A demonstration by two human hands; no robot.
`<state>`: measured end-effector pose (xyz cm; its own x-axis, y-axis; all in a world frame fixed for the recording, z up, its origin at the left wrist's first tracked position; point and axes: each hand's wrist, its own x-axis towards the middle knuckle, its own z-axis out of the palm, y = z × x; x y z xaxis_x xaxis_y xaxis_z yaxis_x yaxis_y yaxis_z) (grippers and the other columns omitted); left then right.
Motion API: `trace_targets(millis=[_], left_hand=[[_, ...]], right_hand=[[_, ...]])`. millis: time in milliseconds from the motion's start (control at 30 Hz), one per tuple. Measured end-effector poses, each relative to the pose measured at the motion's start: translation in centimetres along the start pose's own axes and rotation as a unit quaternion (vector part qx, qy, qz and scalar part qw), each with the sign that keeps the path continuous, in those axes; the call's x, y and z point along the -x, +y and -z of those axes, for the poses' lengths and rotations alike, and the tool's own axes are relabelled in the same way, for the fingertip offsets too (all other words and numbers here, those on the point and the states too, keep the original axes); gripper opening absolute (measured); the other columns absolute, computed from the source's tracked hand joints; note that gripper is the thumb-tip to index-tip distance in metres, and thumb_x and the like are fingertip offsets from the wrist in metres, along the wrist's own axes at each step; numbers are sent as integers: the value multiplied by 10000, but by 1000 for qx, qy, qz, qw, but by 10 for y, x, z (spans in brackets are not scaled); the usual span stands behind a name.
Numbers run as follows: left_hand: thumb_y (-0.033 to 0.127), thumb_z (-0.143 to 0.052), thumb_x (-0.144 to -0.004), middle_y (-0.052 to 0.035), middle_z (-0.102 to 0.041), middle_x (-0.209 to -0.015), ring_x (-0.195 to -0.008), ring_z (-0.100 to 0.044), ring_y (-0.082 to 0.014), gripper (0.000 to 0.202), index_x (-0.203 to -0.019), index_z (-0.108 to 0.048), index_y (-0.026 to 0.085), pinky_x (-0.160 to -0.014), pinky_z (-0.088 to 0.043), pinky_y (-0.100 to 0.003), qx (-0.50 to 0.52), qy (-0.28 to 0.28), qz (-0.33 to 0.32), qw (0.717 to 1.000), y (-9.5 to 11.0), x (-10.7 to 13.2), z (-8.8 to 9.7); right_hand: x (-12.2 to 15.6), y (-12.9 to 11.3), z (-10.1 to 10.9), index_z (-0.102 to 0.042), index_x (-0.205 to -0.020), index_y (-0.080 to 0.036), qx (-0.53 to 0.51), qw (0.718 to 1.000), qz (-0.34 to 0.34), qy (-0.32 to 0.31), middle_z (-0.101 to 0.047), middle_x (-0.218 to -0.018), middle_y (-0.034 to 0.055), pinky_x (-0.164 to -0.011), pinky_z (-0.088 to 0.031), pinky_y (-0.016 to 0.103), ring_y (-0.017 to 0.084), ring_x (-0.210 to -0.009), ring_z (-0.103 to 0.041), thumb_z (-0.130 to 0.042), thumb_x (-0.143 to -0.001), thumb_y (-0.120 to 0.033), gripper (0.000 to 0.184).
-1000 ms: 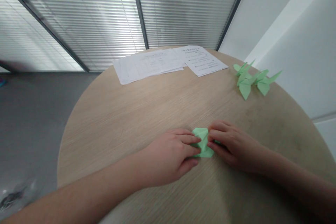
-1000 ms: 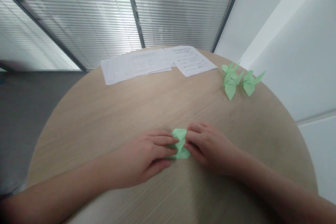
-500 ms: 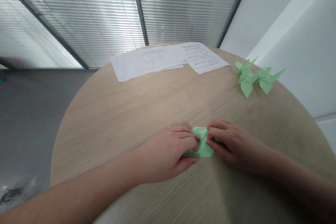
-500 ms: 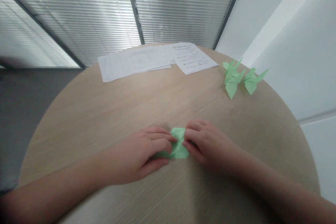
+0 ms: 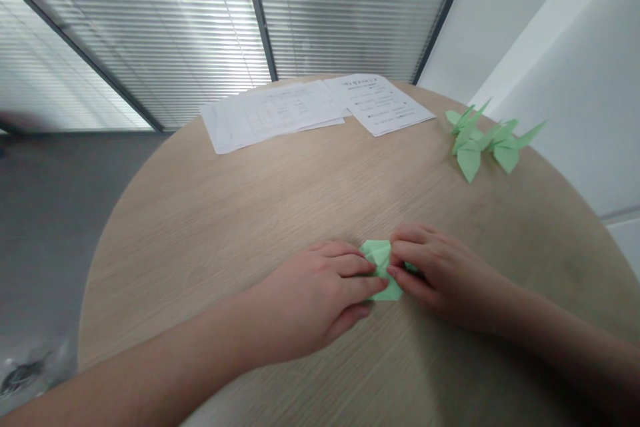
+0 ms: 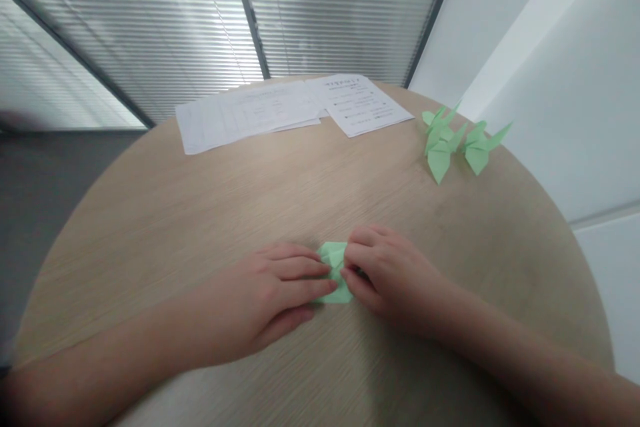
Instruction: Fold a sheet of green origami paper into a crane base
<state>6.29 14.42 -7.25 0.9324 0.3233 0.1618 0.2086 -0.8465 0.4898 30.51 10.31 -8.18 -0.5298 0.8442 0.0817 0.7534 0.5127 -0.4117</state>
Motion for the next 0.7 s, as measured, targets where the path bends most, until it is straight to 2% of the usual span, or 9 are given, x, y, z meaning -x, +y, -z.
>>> trace_targets(millis=[267,400,567,700], left_hand=[[270,-602,-981,-71,-699,-1261,-1192,-619,-227,342,-1309,-637,184,-1146,-416,-407,3,-20,11,1000,1,-1,3],[291,-605,-975,-83,-685,-1227,-1197,-607,-258,374,-1339,-624,206,-1124,-429,-450,-25,-31,12,999,3,-1,1],[333,-618,-959,-141,-577,-1413,-1275,-563,-328,395,-1335,-636,212,-1085,-456,-510,-55,-24,31,998,6,1,-1],[328,-608,-967,-114,-602,-1410,-1269,-576,-293,388,-1336,-627,211,-1105,-445,-477,-45,-37,19,998,3,2,-1]], right_hand=[[-2,-1,2,-574,-742,-179,2,1000,-13,-10,-605,-793,51,-774,-458,369,213,-796,-581,-514,-943,-165,210],[-1,-1,1,-567,-735,-178,2,1000,-6,5,-598,-776,49,-747,-454,366,211,-768,-572,-514,-938,-161,211],[-1,-1,0,-603,-777,-170,1,1000,-8,10,-636,-825,64,-793,-458,380,230,-829,-597,-536,-934,-150,172],[-2,-1,1,-594,-759,-172,8,1000,-12,1,-623,-805,58,-772,-451,371,224,-807,-590,-537,-939,-152,190]])
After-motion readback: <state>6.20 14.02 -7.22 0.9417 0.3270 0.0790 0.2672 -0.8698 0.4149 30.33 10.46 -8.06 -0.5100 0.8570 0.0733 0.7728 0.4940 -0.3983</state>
